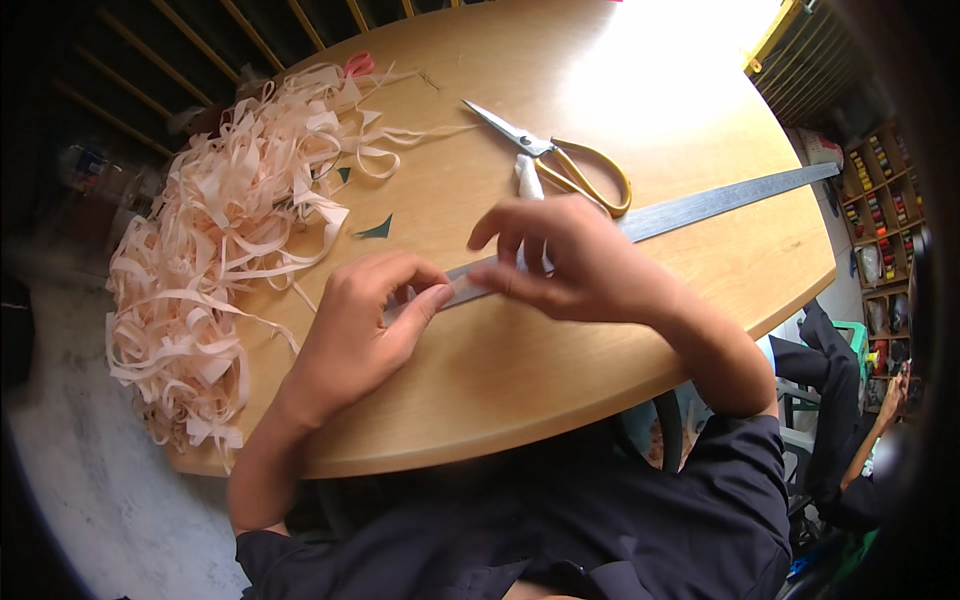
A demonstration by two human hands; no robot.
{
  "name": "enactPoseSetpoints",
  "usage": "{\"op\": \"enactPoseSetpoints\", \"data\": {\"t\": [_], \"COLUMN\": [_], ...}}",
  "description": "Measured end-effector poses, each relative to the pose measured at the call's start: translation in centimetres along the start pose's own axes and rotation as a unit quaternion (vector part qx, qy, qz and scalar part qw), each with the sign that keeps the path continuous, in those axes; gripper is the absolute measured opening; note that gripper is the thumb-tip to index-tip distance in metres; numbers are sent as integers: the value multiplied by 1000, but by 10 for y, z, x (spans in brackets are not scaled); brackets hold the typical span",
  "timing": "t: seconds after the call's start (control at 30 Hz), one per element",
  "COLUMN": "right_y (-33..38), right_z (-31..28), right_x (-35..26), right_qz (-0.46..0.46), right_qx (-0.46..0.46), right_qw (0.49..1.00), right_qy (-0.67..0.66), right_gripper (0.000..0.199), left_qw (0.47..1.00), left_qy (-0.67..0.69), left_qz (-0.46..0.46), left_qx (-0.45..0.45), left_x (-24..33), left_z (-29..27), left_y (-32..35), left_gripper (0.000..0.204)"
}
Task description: The person measures and cuts a long strip of light-colored fabric into shorter pieces using a metal ruler and scissors. They repeatedly align the fabric against the ruler, cut it, and place the cut piece aside on the table.
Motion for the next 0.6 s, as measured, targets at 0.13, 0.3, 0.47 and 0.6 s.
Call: {"op": "enactPoseSetpoints", "data": {"t": [0.13, 0.3, 0.47, 0.6], "right_y": [-2, 1, -3, -1], "right_z": [14, 24, 23, 21], "right_x": [0, 16, 23, 24], "right_qz": [25, 97, 166, 214], "right_qx": [-41, -62, -52, -51], "right_qw": [999, 993, 985, 975], "right_qy": [19, 19, 9, 16], "right_gripper": [16, 20, 21, 23], "left_qw": [1000, 996, 978, 964], "left_qy": [3, -69, -198, -259], "left_qz": [16, 45, 59, 57], "left_qx": [-15, -21, -30, -10], "left_x": [-2, -8, -8, -6], "left_z": [9, 5, -3, -24], "left_y": [-8, 5, 12, 14], "left_gripper": [9, 11, 16, 18]}}
Point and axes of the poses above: each hand's wrist, its own y-axis away from the middle knuckle, its own z-axis out of the palm, x = y × z, the point moved 8 cm from there along -y, towards the middle knuckle, and after that the axes turned 1 degree about -z, right-handed, at the moved point
